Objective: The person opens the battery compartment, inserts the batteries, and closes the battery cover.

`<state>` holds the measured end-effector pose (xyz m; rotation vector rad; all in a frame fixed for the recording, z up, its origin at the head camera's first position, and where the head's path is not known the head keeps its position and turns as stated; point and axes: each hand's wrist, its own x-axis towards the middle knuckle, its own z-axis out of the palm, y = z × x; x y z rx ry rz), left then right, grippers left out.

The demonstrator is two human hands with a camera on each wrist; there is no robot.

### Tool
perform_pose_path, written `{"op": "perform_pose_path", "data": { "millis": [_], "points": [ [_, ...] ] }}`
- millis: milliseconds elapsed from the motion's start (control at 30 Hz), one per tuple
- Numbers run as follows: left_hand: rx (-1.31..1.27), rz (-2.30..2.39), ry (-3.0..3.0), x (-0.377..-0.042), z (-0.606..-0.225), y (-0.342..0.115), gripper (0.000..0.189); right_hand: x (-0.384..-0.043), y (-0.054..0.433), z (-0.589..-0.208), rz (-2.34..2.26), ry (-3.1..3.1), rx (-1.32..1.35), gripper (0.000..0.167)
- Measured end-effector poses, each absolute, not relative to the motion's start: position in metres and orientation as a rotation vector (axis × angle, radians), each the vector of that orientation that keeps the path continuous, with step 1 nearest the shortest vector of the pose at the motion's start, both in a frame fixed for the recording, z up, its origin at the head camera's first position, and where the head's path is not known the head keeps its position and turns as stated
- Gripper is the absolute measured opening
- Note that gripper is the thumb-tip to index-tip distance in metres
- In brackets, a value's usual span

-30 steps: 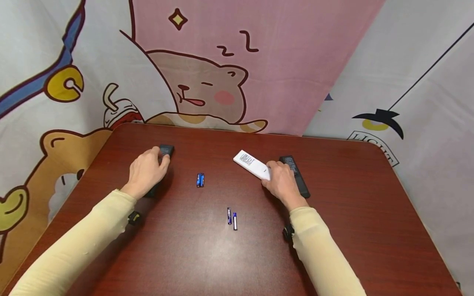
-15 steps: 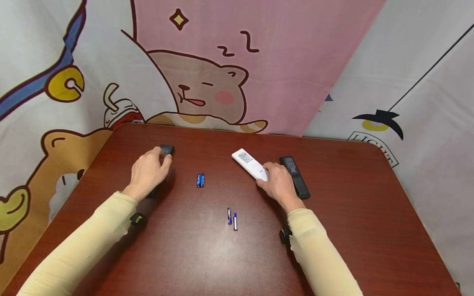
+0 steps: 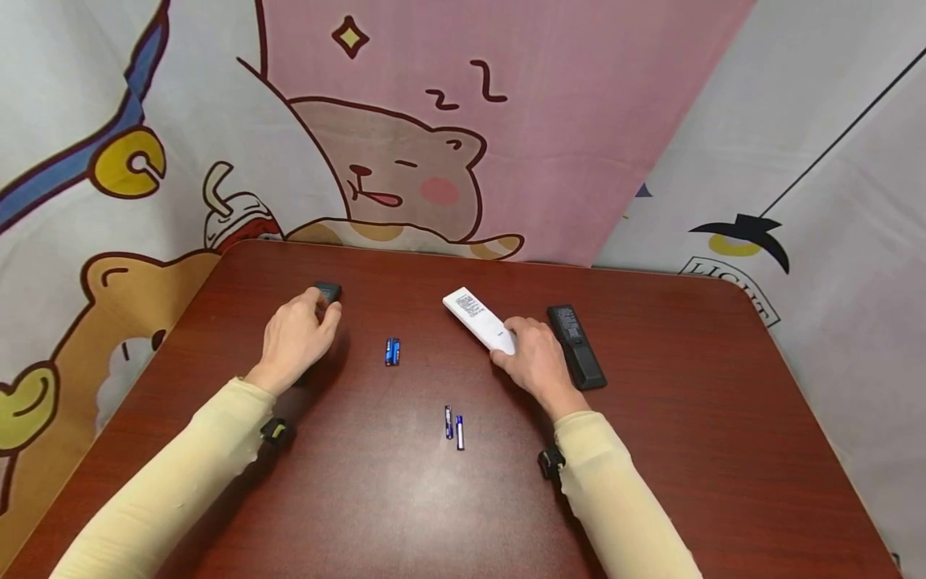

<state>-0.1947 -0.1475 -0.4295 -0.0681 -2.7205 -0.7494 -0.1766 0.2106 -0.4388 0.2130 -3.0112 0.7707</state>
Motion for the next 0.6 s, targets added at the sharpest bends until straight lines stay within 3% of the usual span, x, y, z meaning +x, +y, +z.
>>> {"op": "perform_pose_path", "data": {
  "millis": [600],
  "points": [
    [-0.199, -0.956, -2.698, -0.194, -0.426, -0.13, 0.026, -0.169, 0.187, -0.429, 0.826, -2.961, 0.264, 0.053]
  ]
}}
